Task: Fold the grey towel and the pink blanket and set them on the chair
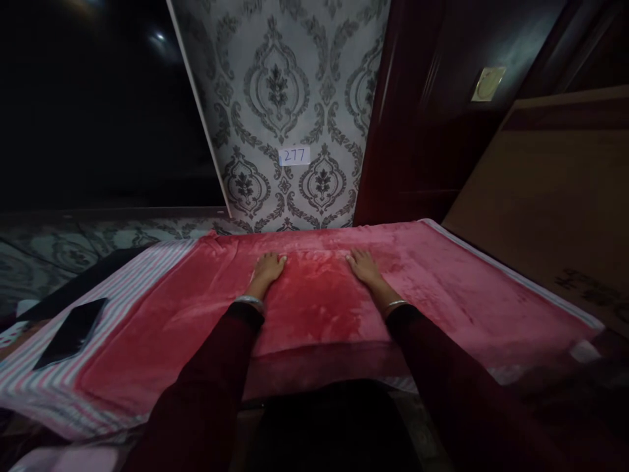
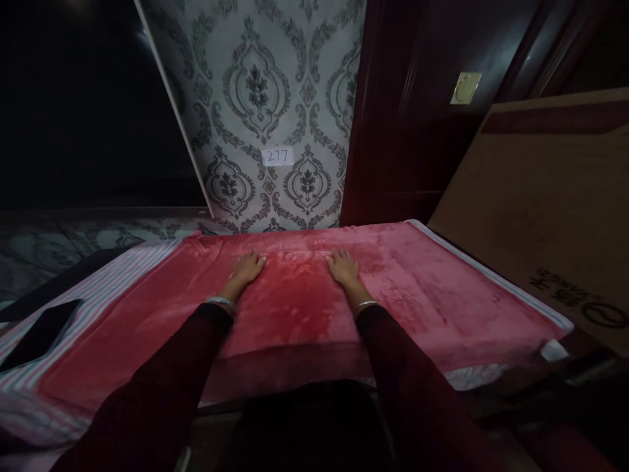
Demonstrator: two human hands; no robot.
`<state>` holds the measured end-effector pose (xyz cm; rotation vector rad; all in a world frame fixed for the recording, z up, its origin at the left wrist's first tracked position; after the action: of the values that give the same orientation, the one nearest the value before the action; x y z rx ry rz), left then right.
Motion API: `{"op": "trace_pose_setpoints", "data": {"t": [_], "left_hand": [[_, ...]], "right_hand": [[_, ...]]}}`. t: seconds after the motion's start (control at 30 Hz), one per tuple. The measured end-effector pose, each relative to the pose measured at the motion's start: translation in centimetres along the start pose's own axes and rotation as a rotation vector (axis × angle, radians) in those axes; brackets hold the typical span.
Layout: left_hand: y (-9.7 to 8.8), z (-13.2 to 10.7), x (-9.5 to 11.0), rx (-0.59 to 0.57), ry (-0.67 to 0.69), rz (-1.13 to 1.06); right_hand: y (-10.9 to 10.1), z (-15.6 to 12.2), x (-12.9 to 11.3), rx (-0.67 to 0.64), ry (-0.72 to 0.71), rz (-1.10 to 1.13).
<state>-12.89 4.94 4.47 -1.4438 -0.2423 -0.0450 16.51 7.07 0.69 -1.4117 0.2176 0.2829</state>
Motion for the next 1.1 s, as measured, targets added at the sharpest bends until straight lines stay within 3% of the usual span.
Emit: {"op": "trace_pose_setpoints", "data": {"t": [0.07,0.17,0.23,0.33,0.53,0.93,1.1], "left_hand": [[-0.8,-0.5,0.8,0.024,0.03,0.007],[-0.7,-2.0,3.1,0.047,0.195,0.031],[0.3,-3.1,4.5,0.028,0.294,0.044],[2.6,-4.3,5.3,-0.012,0.317,0.067],[5.0,-4.2,5.0,-0.043,0.302,0.091],[5.2,-4.4,5.1,-0.013,0.306,0.094],[4.4,-4.7,5.2,0.004,0.304,0.081]], "right_hand": [[-0.8,-0.5,-1.1,0.011,-0.012,-0.011],[-1.2,-1.7,-3.9,0.015,-0.169,-0.036],[-0.7,-2.7,-5.5,-0.018,-0.257,-0.057],[0.9,-4.1,-6.7,-0.056,-0.279,-0.094],[3.0,-4.8,-6.1,0.027,-0.298,-0.121],[3.4,-4.7,-5.9,0.033,-0.293,-0.124],[2.8,-4.9,-6.2,0.009,-0.279,-0.125]]}}
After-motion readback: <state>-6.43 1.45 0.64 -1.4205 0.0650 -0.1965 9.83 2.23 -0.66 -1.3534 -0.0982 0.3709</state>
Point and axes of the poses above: each hand's wrist, its own z-axis towards the middle knuckle, its own y-axis out of the palm, x = y × z, the point moved 3 cm from there along z, towards the middle knuckle, and after that the axes turned 2 degrees about -y, right-handed, at the moved point
